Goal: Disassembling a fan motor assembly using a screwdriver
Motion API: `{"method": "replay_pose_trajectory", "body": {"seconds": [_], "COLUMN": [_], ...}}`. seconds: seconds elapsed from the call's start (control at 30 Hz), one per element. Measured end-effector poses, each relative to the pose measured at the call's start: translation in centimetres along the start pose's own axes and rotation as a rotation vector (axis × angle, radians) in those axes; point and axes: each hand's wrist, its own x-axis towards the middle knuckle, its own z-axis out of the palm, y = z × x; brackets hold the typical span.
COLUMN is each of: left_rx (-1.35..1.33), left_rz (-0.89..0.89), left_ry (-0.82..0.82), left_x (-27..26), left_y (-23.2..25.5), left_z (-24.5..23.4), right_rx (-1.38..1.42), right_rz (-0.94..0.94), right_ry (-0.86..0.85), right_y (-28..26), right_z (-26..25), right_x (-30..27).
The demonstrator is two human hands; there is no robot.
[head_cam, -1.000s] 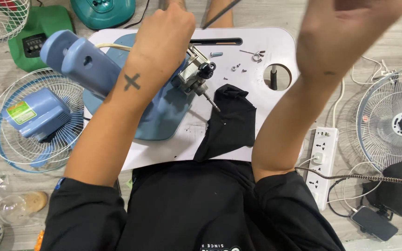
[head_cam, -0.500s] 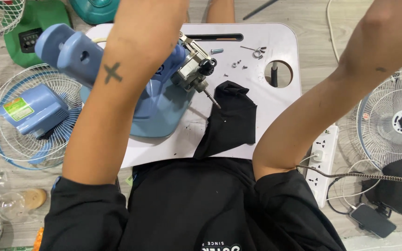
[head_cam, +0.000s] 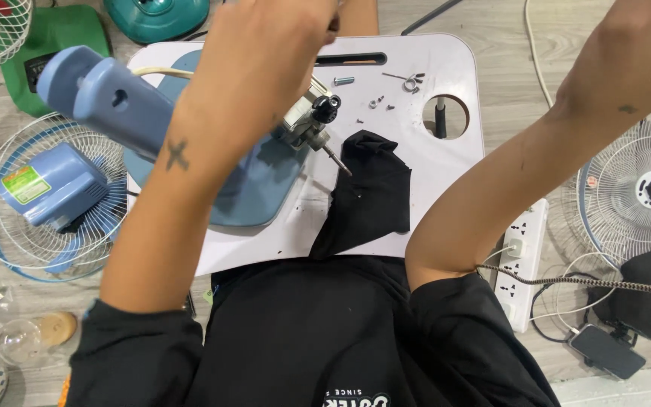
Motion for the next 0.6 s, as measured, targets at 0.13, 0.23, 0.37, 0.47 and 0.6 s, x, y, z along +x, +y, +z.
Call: {"method": "replay_pose_trajectory", "body": {"seconds": [0.13,0.23,0.37,0.47,0.6], "left_rx": [-0.533,-0.572,-0.355,-0.252,-0.113], "left_rz": [-0.058,0.018,-0.004,-0.095,-0.14], "left_ry": [0.08,-0.027,-0.275,-0.535,-0.576], "left_x": [-0.7,-2.0,-3.0,-2.2,-0.4], "left_y": [5.8,10.1,13.9,15.5,15.7], "left_z": [-4.6,-1.4,10.7,18.5,23.4], "right_rx": [0.001,0.0,0.015,0.039,0.077], "right_rz": [0.002,0.001,-0.015,-0.038,-0.057], "right_ry": [-0.007,-0.006,-0.012,-0.024,-0.033], "right_y": [0.2,0.1,-0.5,-0.9,-1.5], "right_z": [-0.8,-1.4,-1.4,-1.1,-0.8], "right_x": [-0.4,-0.4,0.1,0.9,1.6]}}
